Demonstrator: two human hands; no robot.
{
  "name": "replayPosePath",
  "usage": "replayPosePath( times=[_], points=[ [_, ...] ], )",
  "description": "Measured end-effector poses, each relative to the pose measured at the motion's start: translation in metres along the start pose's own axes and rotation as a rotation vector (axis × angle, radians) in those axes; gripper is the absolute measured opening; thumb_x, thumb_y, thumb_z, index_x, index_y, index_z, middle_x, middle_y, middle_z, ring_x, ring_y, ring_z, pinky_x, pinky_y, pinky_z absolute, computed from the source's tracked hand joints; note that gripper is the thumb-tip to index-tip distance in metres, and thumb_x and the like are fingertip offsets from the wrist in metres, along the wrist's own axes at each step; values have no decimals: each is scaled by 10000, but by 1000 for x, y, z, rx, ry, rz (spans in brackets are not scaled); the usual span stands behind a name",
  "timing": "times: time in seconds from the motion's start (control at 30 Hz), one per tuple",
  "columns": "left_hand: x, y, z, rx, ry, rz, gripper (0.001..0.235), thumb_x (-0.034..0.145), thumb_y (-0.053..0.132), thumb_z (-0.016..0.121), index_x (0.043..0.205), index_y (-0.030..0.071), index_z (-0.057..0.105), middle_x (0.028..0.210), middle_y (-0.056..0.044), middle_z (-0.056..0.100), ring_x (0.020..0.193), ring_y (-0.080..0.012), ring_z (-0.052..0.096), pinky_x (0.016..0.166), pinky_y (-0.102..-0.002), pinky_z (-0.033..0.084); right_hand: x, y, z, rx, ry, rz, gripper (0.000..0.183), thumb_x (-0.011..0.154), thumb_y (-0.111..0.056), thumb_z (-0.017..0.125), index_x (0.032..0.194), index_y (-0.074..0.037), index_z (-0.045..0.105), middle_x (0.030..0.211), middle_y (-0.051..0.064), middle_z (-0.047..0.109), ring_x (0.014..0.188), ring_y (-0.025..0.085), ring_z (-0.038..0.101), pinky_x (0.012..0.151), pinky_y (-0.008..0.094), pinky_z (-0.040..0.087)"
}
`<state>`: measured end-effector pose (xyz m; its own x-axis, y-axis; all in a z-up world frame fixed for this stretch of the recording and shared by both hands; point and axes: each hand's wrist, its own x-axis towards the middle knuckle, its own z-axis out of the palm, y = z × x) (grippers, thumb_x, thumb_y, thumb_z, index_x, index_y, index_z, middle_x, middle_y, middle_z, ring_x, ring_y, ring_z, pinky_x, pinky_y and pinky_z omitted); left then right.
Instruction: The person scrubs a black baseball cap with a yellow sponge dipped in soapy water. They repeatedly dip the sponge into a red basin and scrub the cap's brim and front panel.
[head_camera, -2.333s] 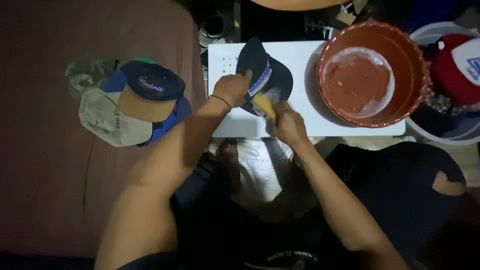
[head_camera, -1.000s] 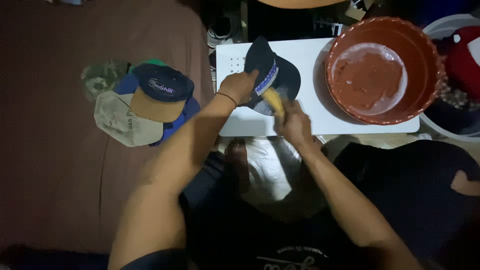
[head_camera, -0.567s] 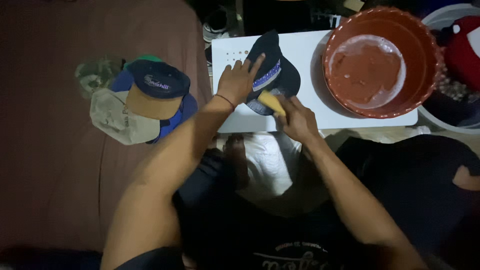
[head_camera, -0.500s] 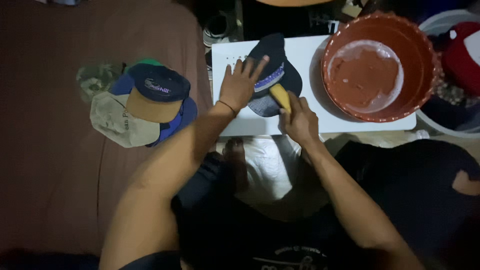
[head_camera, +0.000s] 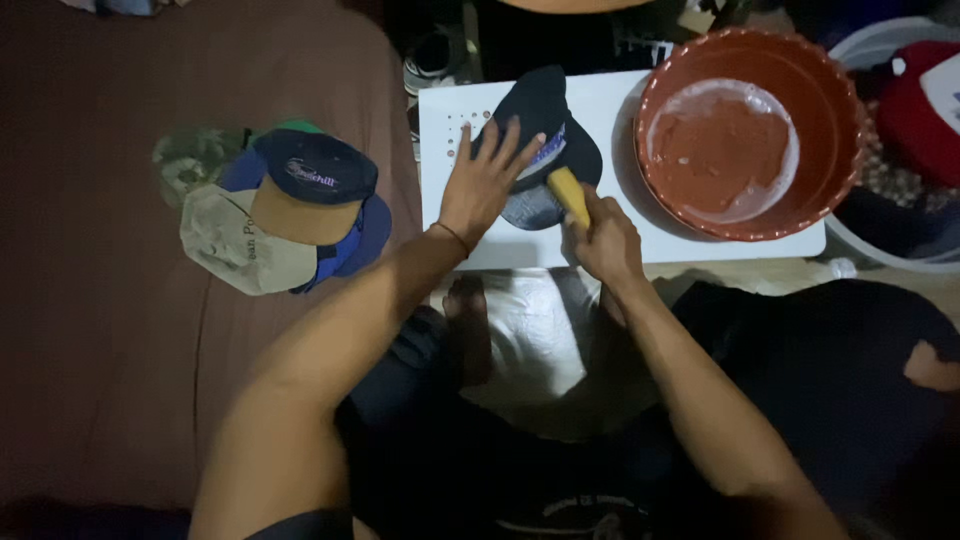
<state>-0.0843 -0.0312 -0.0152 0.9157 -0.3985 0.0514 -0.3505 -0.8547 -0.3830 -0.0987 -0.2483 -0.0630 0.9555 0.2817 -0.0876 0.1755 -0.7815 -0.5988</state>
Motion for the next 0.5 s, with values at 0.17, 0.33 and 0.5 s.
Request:
replayPosePath(
  times=[0.17, 0.33, 0.5],
  points=[
    [4, 20, 54, -258, 126, 57, 128, 860, 234, 536, 922, 150, 611, 959, -81, 543, 784, -249, 522, 597, -404, 370, -2, 1, -3, 124, 1, -122, 464, 891, -279, 661, 1328, -147, 579, 978, 159, 591, 936, 441, 630, 783, 548, 511],
    [-8, 30, 38, -280, -339, -16, 199, 837, 257, 593, 953, 144, 708, 1155, -75, 595, 919, -241, 583, 687, -362, 449, 3, 6, 0, 196, -6, -157, 451, 869, -352, 690, 1257, -131, 625, 963, 192, 612, 918, 484, 625, 766, 559, 504],
    [-18, 25, 20, -161, -777, 72, 664, 929, 382, 551, 1522, 227, 295, 1632, -101, 40, 1495, -302, 105, 1174, -510, 149, 2, 8, 2, 31, 129, -145, 430, 886, -279, 669, 1271, -97, 604, 973, 161, 591, 879, 440, 638, 746, 547, 526]
  ],
)
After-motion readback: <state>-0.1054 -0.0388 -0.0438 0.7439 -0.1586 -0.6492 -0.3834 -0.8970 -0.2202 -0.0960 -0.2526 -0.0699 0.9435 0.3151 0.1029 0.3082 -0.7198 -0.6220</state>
